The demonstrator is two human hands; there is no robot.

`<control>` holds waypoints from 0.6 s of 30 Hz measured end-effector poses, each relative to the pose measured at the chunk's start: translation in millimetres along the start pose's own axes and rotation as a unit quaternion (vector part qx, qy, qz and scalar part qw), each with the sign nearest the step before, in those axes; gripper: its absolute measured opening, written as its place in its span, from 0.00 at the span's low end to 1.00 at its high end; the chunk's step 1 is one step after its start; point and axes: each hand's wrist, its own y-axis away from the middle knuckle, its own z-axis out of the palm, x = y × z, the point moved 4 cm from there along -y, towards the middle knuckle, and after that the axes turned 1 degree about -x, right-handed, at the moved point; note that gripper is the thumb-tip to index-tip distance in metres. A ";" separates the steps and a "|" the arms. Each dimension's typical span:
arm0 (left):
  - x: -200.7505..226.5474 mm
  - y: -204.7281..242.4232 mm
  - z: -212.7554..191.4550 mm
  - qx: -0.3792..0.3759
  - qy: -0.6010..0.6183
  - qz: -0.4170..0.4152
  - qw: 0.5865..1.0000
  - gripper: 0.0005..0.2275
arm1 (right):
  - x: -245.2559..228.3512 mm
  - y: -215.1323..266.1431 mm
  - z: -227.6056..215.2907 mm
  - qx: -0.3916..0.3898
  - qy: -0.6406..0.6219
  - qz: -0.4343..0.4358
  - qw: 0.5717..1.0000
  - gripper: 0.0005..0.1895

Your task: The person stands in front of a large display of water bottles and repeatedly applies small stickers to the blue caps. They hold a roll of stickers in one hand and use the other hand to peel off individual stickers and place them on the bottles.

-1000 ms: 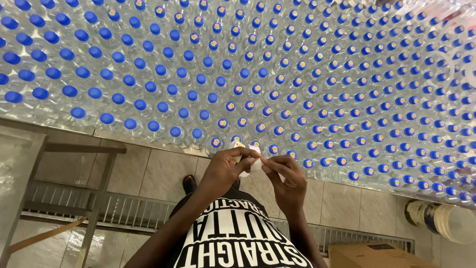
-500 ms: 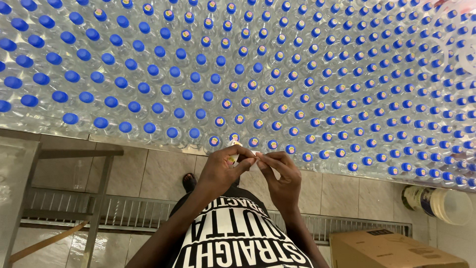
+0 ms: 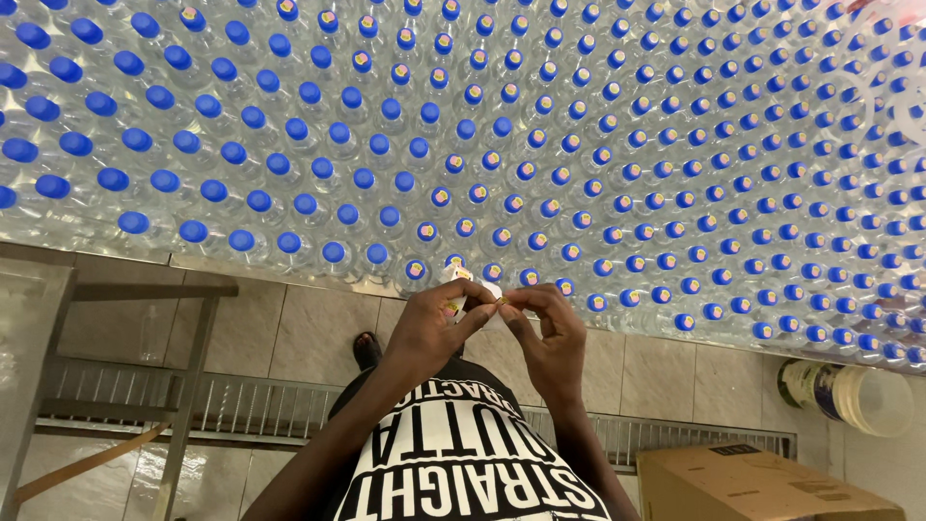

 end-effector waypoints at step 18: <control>-6.3 2.0 -6.2 0.094 0.007 0.001 0.996 0.08 | 28.8 14.9 -2.5 -0.072 -0.186 0.031 0.979 0.06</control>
